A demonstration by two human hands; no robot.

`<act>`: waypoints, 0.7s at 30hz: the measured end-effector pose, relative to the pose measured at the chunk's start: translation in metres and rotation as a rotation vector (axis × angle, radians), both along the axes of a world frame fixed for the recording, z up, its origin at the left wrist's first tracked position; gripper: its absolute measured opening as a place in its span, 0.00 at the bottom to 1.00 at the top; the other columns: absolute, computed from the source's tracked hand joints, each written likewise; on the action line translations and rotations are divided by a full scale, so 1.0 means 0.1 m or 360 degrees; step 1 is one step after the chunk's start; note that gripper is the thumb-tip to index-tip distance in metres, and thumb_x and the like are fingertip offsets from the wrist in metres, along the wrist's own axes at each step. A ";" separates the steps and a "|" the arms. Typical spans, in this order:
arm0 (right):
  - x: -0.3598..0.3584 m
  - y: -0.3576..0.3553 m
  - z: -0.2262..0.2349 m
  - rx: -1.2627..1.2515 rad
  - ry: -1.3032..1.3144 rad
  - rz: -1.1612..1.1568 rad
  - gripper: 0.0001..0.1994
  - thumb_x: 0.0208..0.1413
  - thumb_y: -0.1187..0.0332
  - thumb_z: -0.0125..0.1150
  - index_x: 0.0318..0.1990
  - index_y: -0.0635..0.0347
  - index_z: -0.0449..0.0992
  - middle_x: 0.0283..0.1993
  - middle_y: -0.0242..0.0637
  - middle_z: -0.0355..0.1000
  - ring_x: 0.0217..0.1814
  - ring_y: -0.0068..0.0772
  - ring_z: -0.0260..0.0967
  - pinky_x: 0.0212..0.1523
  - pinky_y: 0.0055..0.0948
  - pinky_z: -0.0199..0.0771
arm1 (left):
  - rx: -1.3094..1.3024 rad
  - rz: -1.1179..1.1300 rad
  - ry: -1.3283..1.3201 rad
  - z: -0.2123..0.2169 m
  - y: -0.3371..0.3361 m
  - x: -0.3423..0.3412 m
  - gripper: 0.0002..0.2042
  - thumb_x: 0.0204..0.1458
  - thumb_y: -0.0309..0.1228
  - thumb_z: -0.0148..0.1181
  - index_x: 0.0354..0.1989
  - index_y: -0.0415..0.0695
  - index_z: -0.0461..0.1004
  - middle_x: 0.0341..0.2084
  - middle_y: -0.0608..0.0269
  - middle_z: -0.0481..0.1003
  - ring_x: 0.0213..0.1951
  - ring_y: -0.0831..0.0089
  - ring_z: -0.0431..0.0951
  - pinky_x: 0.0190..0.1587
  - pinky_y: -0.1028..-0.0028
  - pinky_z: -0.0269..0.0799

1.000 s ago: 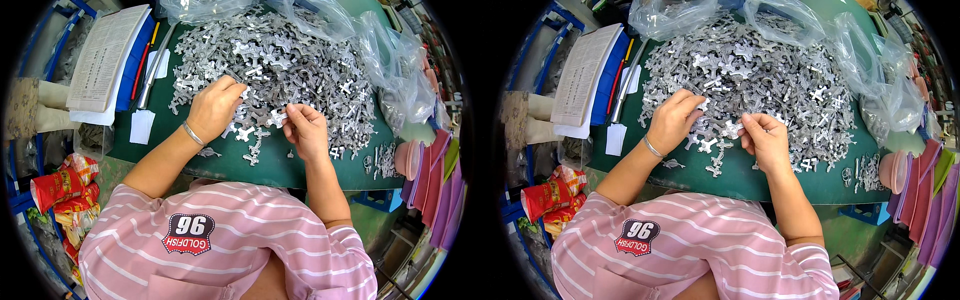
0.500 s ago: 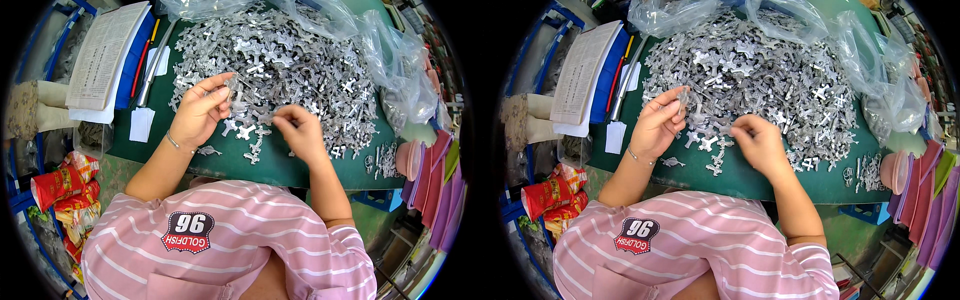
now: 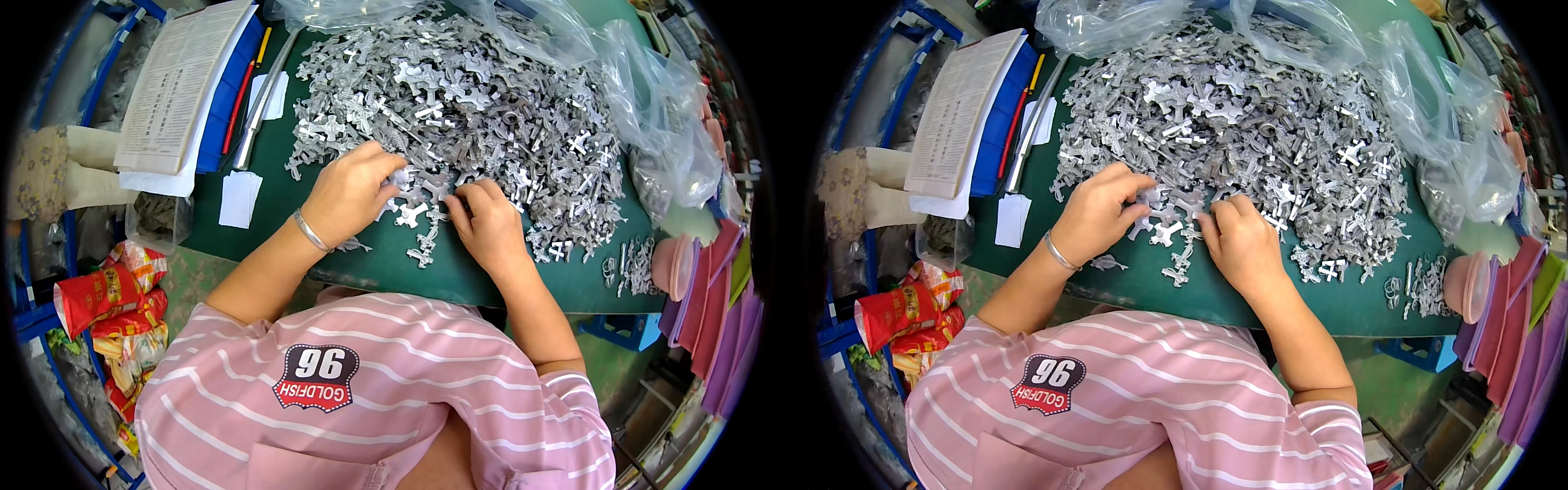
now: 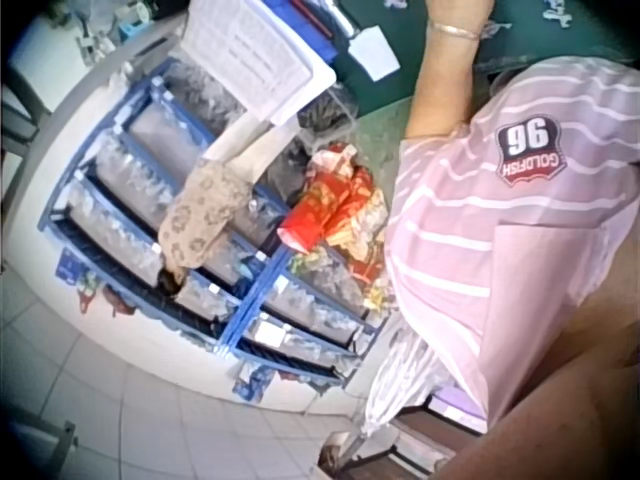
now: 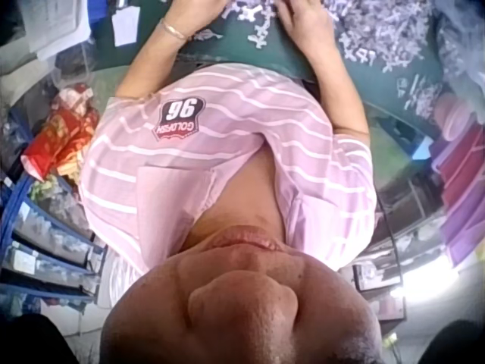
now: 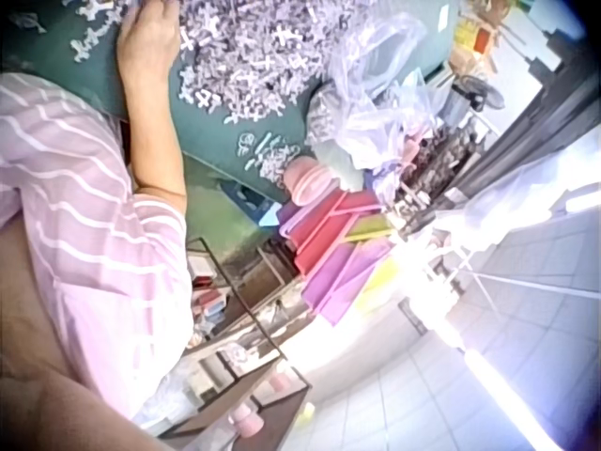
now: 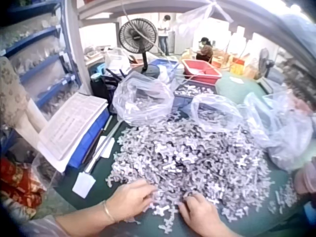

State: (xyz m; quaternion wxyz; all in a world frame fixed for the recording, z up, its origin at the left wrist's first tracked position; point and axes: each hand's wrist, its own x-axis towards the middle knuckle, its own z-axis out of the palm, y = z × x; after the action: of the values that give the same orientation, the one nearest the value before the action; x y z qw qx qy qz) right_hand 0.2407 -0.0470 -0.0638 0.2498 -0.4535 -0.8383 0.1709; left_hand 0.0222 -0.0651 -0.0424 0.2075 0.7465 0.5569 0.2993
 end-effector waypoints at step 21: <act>0.17 0.10 0.19 -0.1997 0.1780 -0.0328 0.06 0.50 0.72 0.61 0.32 0.66 0.75 0.24 0.33 0.70 0.18 0.22 0.66 0.13 0.19 0.60 | 0.0250 -0.0053 -0.0350 -0.07 0.02 -0.15 0.07 0.42 0.21 0.63 0.31 0.39 0.76 0.28 0.61 0.74 0.27 0.71 0.74 0.28 0.77 0.70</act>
State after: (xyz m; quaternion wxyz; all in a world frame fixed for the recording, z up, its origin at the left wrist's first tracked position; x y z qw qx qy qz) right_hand 0.2582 -0.0367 -0.0446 0.3441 -0.4310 -0.2955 0.7800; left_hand 0.0073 -0.0633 -0.0494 0.2131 0.7323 0.4932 0.4185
